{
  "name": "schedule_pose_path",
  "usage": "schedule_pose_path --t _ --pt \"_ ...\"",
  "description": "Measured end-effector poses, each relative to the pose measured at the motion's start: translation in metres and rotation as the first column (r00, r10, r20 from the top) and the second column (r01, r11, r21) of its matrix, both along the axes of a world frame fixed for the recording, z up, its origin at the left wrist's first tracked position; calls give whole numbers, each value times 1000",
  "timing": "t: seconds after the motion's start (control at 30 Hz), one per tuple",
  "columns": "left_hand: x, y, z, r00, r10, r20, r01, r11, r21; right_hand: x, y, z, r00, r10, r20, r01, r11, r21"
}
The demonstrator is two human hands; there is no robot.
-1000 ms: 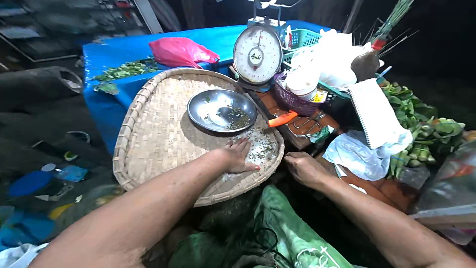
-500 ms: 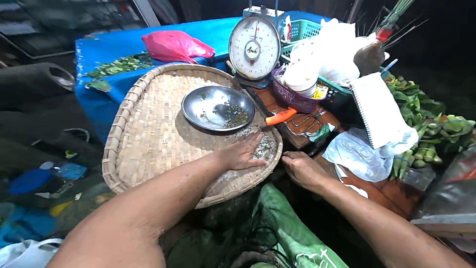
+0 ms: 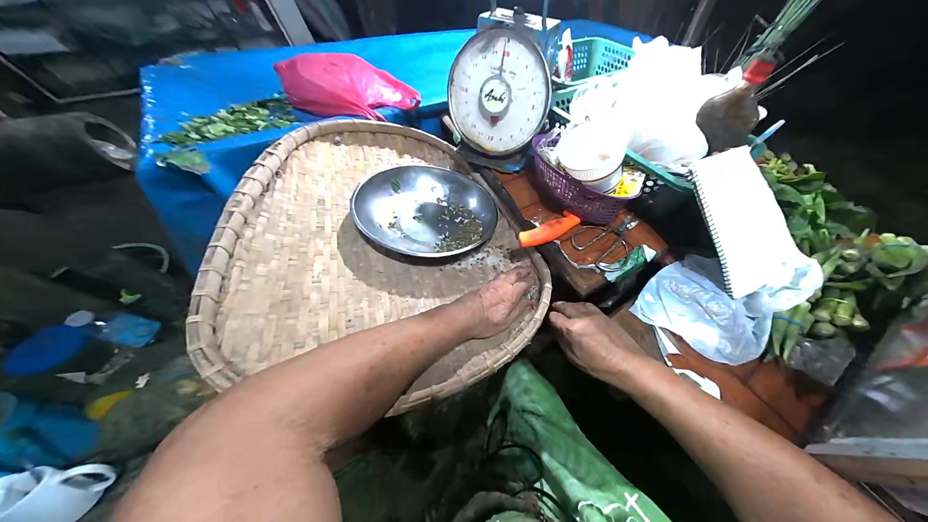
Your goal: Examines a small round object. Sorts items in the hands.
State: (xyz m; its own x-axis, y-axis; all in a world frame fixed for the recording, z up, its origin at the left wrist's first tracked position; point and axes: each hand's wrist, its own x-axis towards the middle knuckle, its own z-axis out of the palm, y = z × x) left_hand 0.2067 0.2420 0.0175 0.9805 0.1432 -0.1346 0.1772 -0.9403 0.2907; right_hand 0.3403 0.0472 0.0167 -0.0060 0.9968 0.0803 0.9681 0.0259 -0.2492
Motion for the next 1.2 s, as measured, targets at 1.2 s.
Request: schedule_pose_path --t 1.2 --pt "-2 -7 -2 985 99 143 -123 978 166 -1 -1 5 999 -2 48 6 996 -93"
